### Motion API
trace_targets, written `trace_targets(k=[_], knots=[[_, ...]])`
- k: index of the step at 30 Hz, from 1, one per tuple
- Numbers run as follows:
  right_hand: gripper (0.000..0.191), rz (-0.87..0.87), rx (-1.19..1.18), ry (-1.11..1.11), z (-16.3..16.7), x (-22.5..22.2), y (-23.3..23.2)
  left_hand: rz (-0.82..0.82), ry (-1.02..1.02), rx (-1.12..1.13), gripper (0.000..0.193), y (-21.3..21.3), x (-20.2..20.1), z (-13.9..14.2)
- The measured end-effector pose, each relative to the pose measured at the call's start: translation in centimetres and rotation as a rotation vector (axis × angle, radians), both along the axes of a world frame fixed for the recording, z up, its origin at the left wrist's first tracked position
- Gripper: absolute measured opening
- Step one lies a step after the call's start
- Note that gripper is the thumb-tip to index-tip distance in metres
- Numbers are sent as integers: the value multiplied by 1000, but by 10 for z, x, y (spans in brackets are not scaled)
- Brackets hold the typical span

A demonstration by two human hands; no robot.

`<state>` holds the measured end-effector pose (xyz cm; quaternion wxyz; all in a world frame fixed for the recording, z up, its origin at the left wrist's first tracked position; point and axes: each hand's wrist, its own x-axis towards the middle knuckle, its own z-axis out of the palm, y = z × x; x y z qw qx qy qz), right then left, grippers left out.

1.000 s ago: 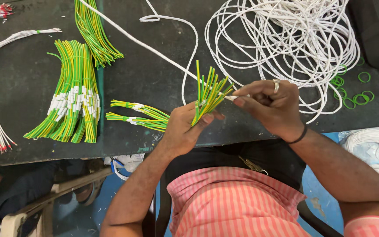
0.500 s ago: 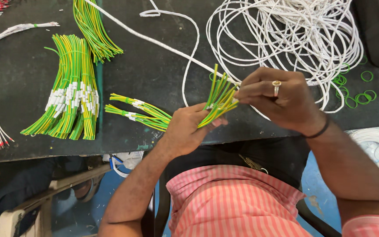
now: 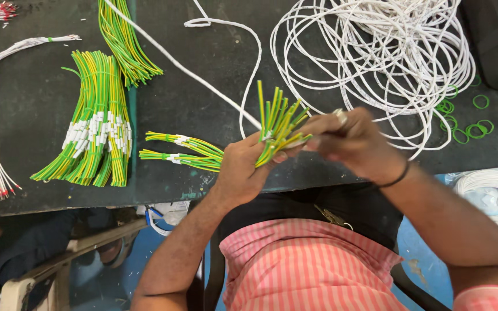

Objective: The person gathers a handful of green and yellow insulated wires from the workbench and aligns them. They wrap a white wire around the bundle and secure it with green rubber bands, then place the finished bundle on the table with other completed bundles.

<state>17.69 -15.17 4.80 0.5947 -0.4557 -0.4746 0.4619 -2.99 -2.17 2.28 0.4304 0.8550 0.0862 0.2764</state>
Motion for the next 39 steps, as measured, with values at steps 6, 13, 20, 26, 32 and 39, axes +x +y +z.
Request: trace_targets(k=[6,13,20,26,32,39], knots=[[15,-399,306,-934,-23,-26,-5,41,38,74,34,-3,0,-2],[14,-464,198,-512,-13,-7,-14,21,61,22,21,0,-4,2],[11,-306,347,-537,-5,7,-16,17,80,49,21,0,-1,1],[13,-312,264,-483,3,2,-13,24,101,56,20,-3,0,2],[16,-319,327,-586,11,1,-14,24,102,56,21,-3,-1,3],[18,-345,359,-662,16,0,-15,10,100,45,16,-1,-1,3]])
